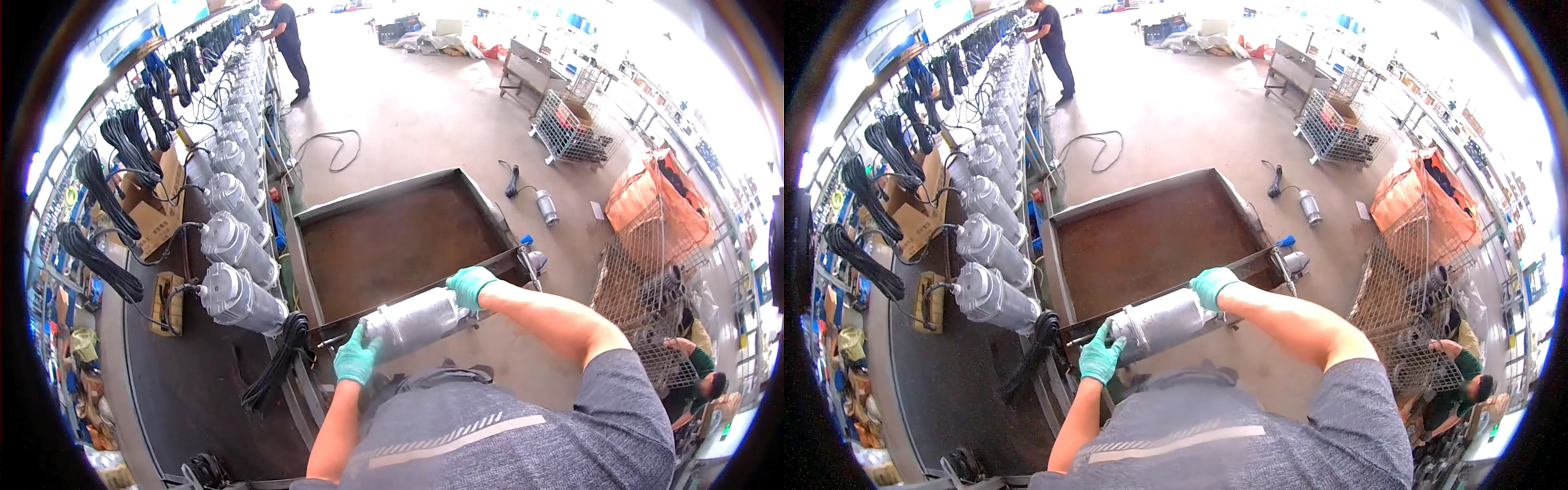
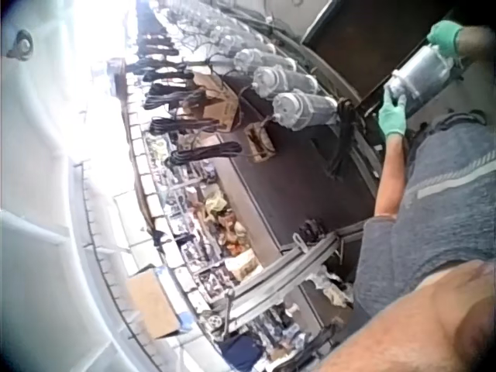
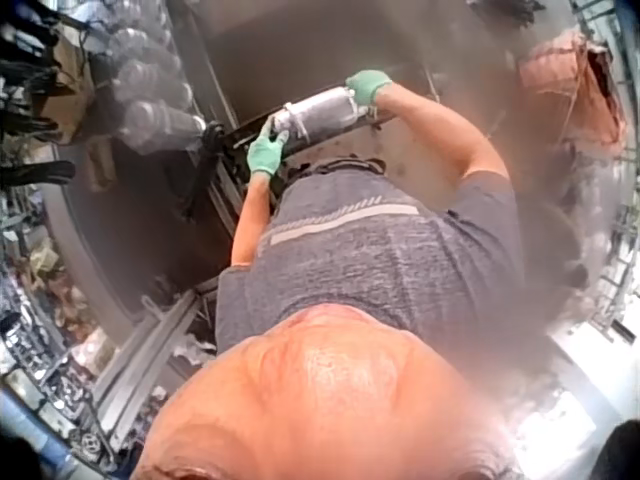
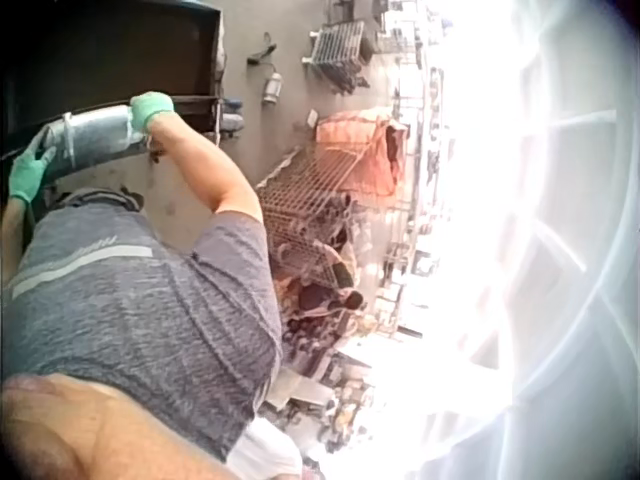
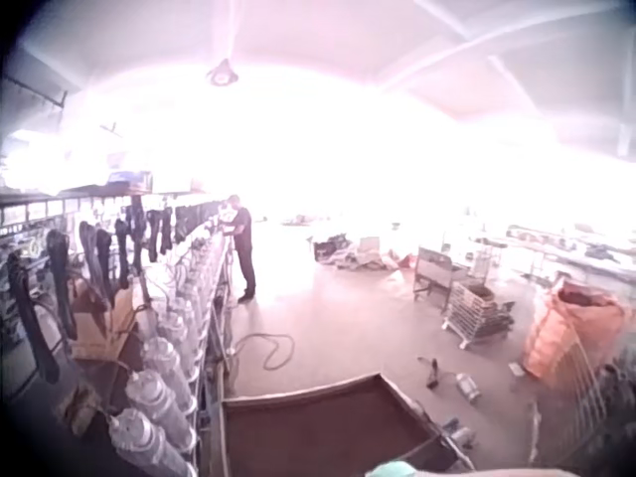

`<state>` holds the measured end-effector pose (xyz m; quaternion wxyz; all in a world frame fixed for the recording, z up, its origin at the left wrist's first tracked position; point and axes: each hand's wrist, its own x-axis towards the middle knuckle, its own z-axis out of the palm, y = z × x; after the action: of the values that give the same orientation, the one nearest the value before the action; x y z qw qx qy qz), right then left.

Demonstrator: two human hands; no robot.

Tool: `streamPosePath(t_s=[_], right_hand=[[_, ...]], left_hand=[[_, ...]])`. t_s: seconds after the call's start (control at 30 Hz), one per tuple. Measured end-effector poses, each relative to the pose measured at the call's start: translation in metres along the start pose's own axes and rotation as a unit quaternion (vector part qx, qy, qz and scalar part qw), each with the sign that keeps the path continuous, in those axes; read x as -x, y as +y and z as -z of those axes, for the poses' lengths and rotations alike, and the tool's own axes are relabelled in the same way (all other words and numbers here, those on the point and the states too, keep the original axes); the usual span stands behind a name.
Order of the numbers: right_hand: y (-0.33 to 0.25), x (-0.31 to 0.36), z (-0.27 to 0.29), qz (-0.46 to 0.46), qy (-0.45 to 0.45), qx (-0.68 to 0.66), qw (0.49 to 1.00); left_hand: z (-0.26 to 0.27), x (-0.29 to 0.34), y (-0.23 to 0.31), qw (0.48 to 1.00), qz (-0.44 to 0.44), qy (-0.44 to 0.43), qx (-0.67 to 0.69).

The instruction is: The person places a cylindrical metal component into a testing tank filled with liquid, uses a tool to secure and submerge it, removes it, and then places it onto a conveyor line alongside other components.

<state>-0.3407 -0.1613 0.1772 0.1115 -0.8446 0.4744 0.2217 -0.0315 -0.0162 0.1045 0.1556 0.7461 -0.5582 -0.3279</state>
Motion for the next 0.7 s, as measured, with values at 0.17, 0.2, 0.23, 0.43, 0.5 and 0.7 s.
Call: streamPosePath(t_s=[0.17, 0.2, 0.23, 0.43, 0.5, 0.7], right_hand=[[0.006, 0.007, 0.031, -0.067, -0.067, -0.005, 0.995], [0.006, 0.004, 0.034, -0.072, -0.066, -0.008, 0.995], [0.004, 0.001, 0.037, -0.048, -0.097, 0.018, 0.994], [0.022, -0.001, 0.016, 0.154, 0.001, 0.186, 0.970], [0.024, 0.000, 0.013, 0.173, 0.013, 0.211, 0.962], [0.004, 0.025, 0.035, -0.017, -0.043, 0.101, 0.994]], left_hand=[[0.000, 0.002, 0.003, 1.000, -0.001, 0.006, -0.001], [-0.002, 0.002, 0.002, 1.000, -0.006, 0.004, -0.003], [-0.003, 0.001, -0.001, 1.000, -0.008, 0.009, 0.006], [0.002, 0.000, 0.007, 1.000, -0.005, 0.007, 0.009], [0.000, 0.000, 0.004, 1.000, 0.005, 0.007, 0.004], [-0.005, 0.001, -0.002, 1.000, -0.005, 0.012, 0.024]])
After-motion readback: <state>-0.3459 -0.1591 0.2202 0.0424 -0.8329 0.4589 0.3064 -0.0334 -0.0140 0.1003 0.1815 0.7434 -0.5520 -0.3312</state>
